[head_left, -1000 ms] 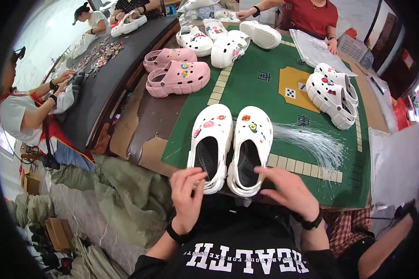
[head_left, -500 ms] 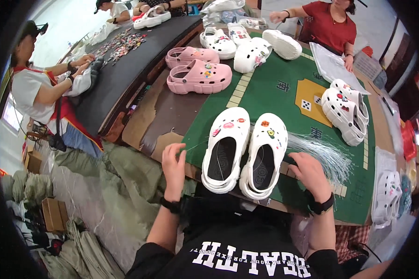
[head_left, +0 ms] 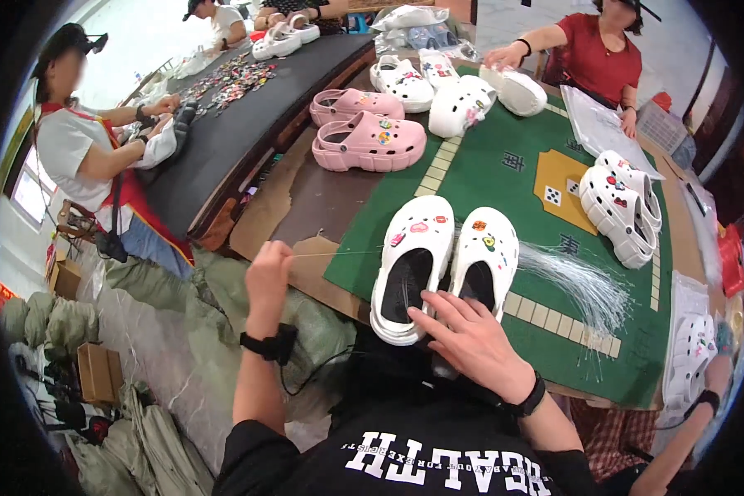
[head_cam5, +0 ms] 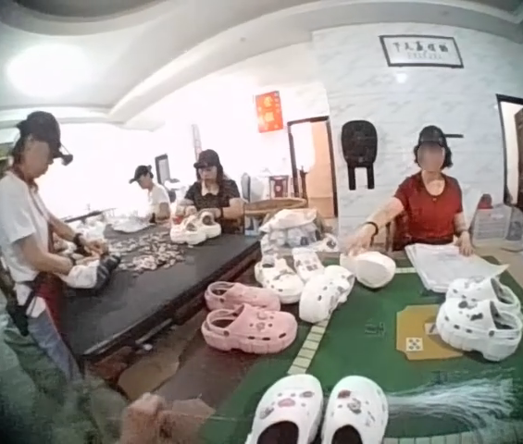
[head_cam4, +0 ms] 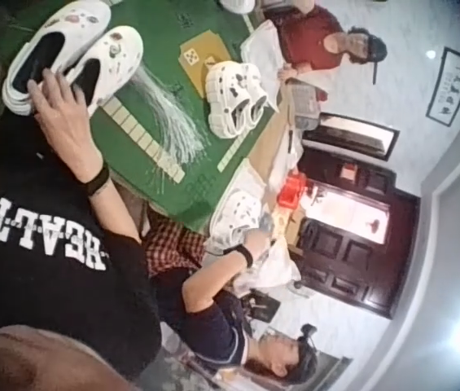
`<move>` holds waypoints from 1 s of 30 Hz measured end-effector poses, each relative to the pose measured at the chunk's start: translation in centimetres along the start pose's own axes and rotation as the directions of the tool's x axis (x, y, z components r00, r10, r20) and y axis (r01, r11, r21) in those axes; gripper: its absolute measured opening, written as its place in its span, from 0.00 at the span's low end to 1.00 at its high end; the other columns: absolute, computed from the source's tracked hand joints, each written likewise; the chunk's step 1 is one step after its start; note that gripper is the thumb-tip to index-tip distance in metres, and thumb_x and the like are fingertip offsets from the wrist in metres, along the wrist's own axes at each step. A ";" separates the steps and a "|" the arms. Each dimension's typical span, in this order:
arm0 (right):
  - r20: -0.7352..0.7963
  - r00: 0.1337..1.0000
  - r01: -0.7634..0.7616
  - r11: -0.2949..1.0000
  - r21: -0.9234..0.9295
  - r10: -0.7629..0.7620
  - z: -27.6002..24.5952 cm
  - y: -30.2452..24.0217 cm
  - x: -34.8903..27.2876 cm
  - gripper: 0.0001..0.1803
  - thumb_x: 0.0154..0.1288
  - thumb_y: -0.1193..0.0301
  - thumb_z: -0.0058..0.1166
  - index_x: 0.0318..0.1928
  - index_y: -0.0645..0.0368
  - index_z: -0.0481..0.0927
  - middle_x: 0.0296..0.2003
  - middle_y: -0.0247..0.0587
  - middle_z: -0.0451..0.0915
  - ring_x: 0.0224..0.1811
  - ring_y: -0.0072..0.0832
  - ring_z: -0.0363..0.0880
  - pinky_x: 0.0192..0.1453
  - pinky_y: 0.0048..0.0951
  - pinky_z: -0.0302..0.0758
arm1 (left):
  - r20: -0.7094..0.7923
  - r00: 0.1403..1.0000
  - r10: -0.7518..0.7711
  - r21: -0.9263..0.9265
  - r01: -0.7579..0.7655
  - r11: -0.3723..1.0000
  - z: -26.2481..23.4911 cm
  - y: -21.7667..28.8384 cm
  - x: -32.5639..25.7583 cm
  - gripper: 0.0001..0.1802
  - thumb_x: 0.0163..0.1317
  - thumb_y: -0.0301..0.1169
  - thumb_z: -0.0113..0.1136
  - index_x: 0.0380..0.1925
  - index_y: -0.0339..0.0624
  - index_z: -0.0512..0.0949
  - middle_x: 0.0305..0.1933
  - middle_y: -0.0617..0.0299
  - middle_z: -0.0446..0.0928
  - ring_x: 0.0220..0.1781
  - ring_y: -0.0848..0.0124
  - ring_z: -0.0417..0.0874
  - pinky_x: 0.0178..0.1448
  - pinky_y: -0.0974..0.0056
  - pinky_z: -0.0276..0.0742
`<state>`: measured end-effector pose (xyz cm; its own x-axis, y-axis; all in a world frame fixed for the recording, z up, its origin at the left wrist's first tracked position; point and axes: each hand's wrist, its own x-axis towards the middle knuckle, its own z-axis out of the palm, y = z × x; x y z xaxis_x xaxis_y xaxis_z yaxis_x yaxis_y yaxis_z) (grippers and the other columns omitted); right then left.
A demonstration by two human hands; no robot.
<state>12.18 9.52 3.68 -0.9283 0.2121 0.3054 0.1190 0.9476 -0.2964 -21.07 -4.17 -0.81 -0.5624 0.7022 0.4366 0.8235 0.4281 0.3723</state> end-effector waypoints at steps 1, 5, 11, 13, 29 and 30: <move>0.008 1.000 -0.023 1.000 0.004 0.023 0.2 0.0 0.2 0.28 0.60 0.71 0.62 0.63 0.53 0.74 0.62 0.45 0.72 0.63 0.39 0.74 0.61 0.41 0.73 | -0.013 1.000 -0.008 0.013 0.008 1.000 -1.3 -1.6 -0.2 0.06 0.60 0.29 0.62 0.32 0.42 0.75 0.36 0.55 0.78 0.39 0.51 0.81 0.40 0.51 0.76; -0.103 0.994 -0.028 0.998 -0.054 0.023 1.2 0.0 0.2 0.25 0.56 0.75 0.59 0.57 0.57 0.78 0.58 0.44 0.76 0.58 0.36 0.78 0.52 0.34 0.77 | -0.094 0.990 -0.108 0.000 0.109 0.994 -6.6 -5.9 -1.7 0.04 0.62 0.27 0.59 0.35 0.39 0.75 0.36 0.49 0.76 0.39 0.49 0.80 0.42 0.53 0.73; -0.159 0.987 -0.033 0.996 -0.083 0.020 2.3 -0.7 0.6 0.23 0.55 0.76 0.57 0.54 0.61 0.79 0.58 0.45 0.76 0.57 0.36 0.78 0.51 0.33 0.79 | -0.454 0.767 -0.453 -0.069 0.477 0.876 -14.0 -14.1 -7.3 0.07 0.70 0.31 0.56 0.36 0.38 0.76 0.32 0.59 0.77 0.33 0.69 0.79 0.40 0.64 0.73; -0.163 0.986 -0.032 0.997 -0.074 0.019 2.3 -0.6 0.3 0.23 0.55 0.77 0.57 0.54 0.61 0.79 0.58 0.45 0.76 0.57 0.37 0.78 0.52 0.35 0.79 | -0.507 0.556 -0.658 -0.477 0.455 0.752 -14.0 -13.5 -8.6 0.07 0.72 0.32 0.56 0.37 0.40 0.76 0.31 0.66 0.76 0.32 0.78 0.76 0.39 0.69 0.71; 0.027 0.739 -0.034 -0.002 0.999 0.673 -2.0 0.8 -2.9 0.21 0.81 0.62 0.40 0.48 0.68 0.80 0.37 0.46 0.86 0.39 0.27 0.85 0.43 0.24 0.78 | 0.482 0.844 0.234 -0.698 0.208 0.685 -1.2 15.9 -10.0 0.04 0.60 0.21 0.65 0.34 0.35 0.80 0.32 0.58 0.79 0.31 0.70 0.83 0.36 0.65 0.78; -0.026 0.663 0.006 0.029 1.000 0.748 -2.8 1.6 -3.3 0.22 0.81 0.60 0.38 0.46 0.67 0.80 0.34 0.44 0.86 0.36 0.26 0.84 0.38 0.24 0.76 | 0.520 0.832 0.196 -0.681 0.265 0.682 -1.5 15.6 -9.8 0.03 0.60 0.20 0.64 0.33 0.35 0.80 0.32 0.58 0.79 0.30 0.70 0.82 0.36 0.65 0.78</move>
<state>16.42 11.03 4.76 -0.5174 0.8557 0.0039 -0.3541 -0.2100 -0.9113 -2.81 -5.17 1.93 -0.2673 0.9636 0.0106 0.3621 0.0903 0.9277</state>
